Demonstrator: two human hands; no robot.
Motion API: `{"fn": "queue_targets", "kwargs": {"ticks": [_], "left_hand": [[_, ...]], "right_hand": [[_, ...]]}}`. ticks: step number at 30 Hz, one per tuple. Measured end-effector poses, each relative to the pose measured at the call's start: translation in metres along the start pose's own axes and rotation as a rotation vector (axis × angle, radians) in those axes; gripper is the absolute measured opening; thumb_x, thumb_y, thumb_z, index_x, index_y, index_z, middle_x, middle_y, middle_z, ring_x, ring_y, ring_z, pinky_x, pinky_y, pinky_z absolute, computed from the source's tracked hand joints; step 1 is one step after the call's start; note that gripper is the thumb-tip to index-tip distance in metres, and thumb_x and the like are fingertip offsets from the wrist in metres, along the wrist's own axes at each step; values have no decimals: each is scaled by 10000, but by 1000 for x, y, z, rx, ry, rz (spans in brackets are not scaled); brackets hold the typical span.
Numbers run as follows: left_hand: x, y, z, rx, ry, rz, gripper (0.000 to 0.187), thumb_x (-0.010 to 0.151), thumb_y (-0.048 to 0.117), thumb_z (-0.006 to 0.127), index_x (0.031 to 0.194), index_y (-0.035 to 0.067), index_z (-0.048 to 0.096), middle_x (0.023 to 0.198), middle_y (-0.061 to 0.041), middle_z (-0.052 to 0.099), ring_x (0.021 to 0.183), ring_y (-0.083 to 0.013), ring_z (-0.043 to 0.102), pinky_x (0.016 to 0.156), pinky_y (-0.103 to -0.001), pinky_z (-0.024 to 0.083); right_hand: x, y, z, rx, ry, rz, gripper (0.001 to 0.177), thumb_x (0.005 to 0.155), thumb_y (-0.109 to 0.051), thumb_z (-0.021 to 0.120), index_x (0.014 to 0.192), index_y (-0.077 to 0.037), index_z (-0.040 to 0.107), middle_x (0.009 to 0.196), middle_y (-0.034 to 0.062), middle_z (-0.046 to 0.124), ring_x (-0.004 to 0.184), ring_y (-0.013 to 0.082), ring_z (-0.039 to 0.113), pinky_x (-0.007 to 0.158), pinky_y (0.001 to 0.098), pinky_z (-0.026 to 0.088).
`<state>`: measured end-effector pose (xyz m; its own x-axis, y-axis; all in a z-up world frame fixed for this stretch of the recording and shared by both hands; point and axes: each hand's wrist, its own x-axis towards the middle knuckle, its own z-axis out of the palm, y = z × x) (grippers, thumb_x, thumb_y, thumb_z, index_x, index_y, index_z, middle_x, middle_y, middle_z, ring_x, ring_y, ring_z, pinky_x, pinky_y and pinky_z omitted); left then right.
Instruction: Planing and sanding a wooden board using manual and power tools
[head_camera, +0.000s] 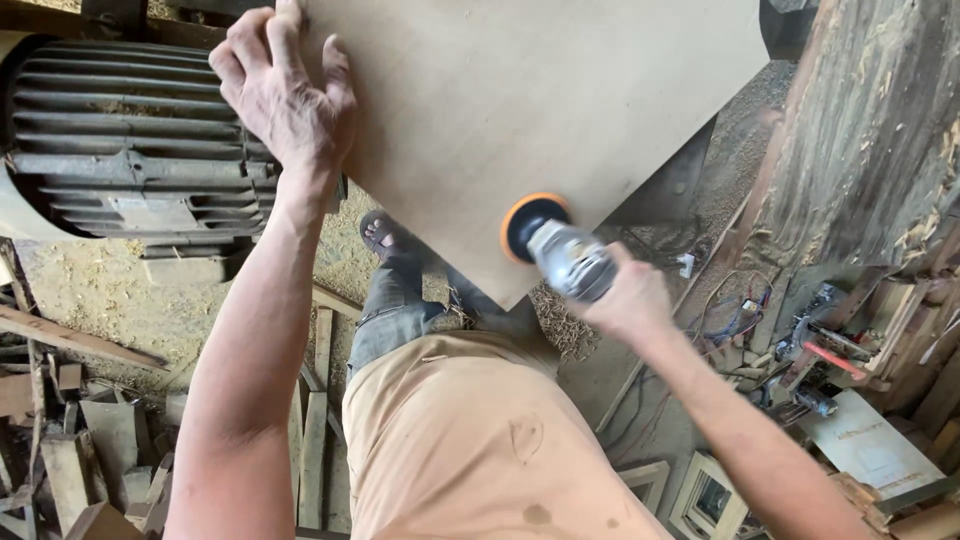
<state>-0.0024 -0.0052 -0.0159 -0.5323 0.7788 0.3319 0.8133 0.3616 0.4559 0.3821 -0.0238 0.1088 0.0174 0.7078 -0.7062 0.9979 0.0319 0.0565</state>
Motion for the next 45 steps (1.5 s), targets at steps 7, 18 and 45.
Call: {"fn": "queue_targets", "kwargs": {"ticks": [7,18,45], "left_hand": [[0,-5,6,37,-10,-11,374,939,400,798,1177,166,628,1191,-133,538,1024,-355,492,835,-519,473],[1,-6,6,78,-21,-7,428,959,414,789,1239,150,601,1193,-149,531,1027,-366,479,838,-541,483],[6,12,-11,-45,-24,43,355,1051,293,681,1312,61,618,1233,-170,582,1054,-365,495,932,-507,440]], "right_hand": [[-21,-10,16,-53,-45,-5,741,619,-667,804,1112,-166,567,871,126,746,806,354,741,756,459,569],[-37,-20,24,99,-93,133,699,620,-550,821,1178,-179,619,973,66,764,830,215,760,731,365,608],[96,70,-102,178,124,163,637,594,-414,823,1145,-117,711,1017,116,749,1003,276,703,866,383,524]]}}
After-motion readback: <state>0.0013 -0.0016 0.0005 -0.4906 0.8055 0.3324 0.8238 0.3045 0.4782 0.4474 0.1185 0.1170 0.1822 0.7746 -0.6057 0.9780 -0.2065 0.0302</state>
